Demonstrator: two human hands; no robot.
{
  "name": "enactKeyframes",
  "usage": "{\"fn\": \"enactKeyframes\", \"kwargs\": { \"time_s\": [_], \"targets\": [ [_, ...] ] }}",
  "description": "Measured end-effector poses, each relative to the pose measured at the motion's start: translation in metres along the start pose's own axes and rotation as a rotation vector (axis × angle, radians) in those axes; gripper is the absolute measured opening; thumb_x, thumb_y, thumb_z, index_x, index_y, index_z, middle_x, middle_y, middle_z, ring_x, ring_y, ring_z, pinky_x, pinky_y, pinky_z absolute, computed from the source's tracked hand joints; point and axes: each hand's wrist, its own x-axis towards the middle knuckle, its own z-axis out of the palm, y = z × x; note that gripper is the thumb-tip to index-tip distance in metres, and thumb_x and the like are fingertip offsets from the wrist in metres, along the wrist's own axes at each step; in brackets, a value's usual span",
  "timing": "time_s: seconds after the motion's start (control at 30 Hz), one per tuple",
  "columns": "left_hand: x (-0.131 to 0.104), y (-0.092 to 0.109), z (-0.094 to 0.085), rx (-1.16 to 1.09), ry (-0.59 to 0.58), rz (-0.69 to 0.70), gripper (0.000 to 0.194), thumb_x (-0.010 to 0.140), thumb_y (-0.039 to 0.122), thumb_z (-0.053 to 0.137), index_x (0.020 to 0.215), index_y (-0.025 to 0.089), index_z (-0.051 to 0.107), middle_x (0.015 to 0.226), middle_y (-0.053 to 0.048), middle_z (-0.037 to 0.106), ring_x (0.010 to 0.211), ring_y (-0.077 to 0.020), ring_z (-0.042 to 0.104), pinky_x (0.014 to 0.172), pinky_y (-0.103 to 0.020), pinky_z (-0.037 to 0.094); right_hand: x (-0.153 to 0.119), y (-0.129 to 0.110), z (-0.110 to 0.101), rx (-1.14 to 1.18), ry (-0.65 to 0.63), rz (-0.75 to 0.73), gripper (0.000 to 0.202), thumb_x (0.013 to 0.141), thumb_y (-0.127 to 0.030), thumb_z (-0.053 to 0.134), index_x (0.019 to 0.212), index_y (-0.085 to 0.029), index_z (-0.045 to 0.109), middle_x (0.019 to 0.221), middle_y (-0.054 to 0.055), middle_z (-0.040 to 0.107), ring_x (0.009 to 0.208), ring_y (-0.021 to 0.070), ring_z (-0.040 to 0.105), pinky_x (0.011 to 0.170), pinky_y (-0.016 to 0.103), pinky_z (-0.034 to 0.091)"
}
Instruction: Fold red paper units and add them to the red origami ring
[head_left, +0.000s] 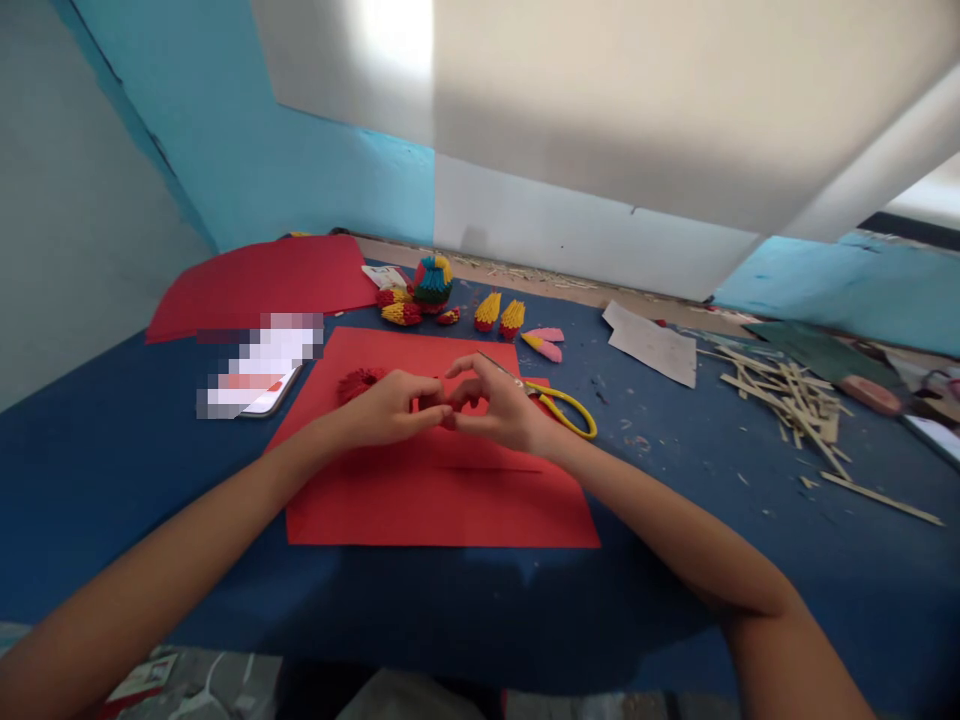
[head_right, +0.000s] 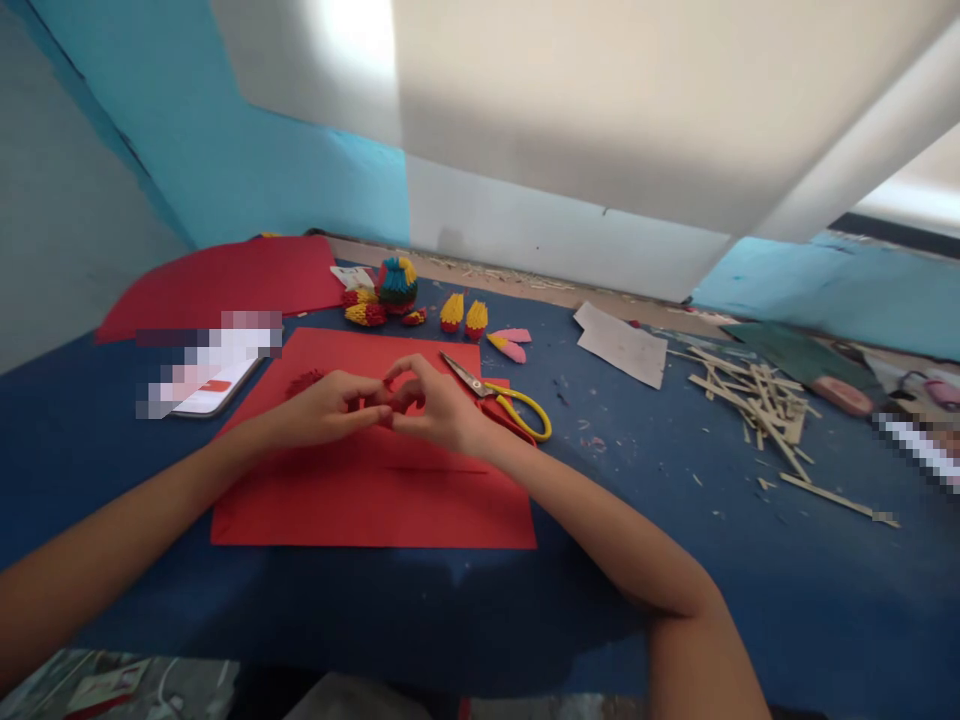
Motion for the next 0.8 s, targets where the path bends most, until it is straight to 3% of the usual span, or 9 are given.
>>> {"fn": "enactKeyframes", "kwargs": {
  "time_s": [0.17,0.43,0.6,0.8],
  "targets": [
    [0.001,-0.004,0.001,-0.062,-0.086,0.031,0.024,0.089,0.034,0.048,0.081,0.016,0.062,0.076,-0.002,0.064,0.066,-0.0149,0.055,0.059,-0.024,0.04,0.0,-0.001,-0.003,0.042,-0.083,0.051,0.034,0.074,-0.018,0.065,0.096,-0.022,0.04,0.068,-0.005,0.061,0.065,0.0115,0.061,0.06,0.023,0.046],
    [0.001,-0.001,0.0,-0.013,0.029,-0.022,0.029,0.091,0.036,0.044,0.076,0.016,0.06,0.069,0.0,0.057,0.061,-0.013,0.051,0.055,-0.023,0.036,0.0,-0.002,-0.007,0.069,-0.034,0.043,0.033,0.076,-0.02,0.064,0.097,-0.022,0.039,0.075,-0.001,0.066,0.07,0.0135,0.065,0.061,0.024,0.047],
    [0.0,0.0,-0.005,-0.009,-0.007,-0.026,0.026,0.09,0.033,0.047,0.081,0.017,0.065,0.076,-0.003,0.067,0.07,-0.0158,0.061,0.06,-0.023,0.041,0.001,-0.002,-0.01,0.05,0.012,0.06,0.035,0.077,-0.022,0.063,0.101,-0.022,0.038,0.073,0.0,0.067,0.07,0.0142,0.066,0.062,0.025,0.048],
    [0.001,0.002,-0.005,-0.019,0.069,-0.07,0.028,0.089,0.036,0.048,0.078,0.018,0.065,0.076,-0.003,0.07,0.07,-0.0168,0.063,0.06,-0.024,0.043,0.003,0.002,-0.013,0.079,0.05,0.096,0.039,0.075,-0.022,0.062,0.105,-0.023,0.038,0.074,0.0,0.068,0.074,0.0165,0.068,0.064,0.026,0.049]
  ]
}}
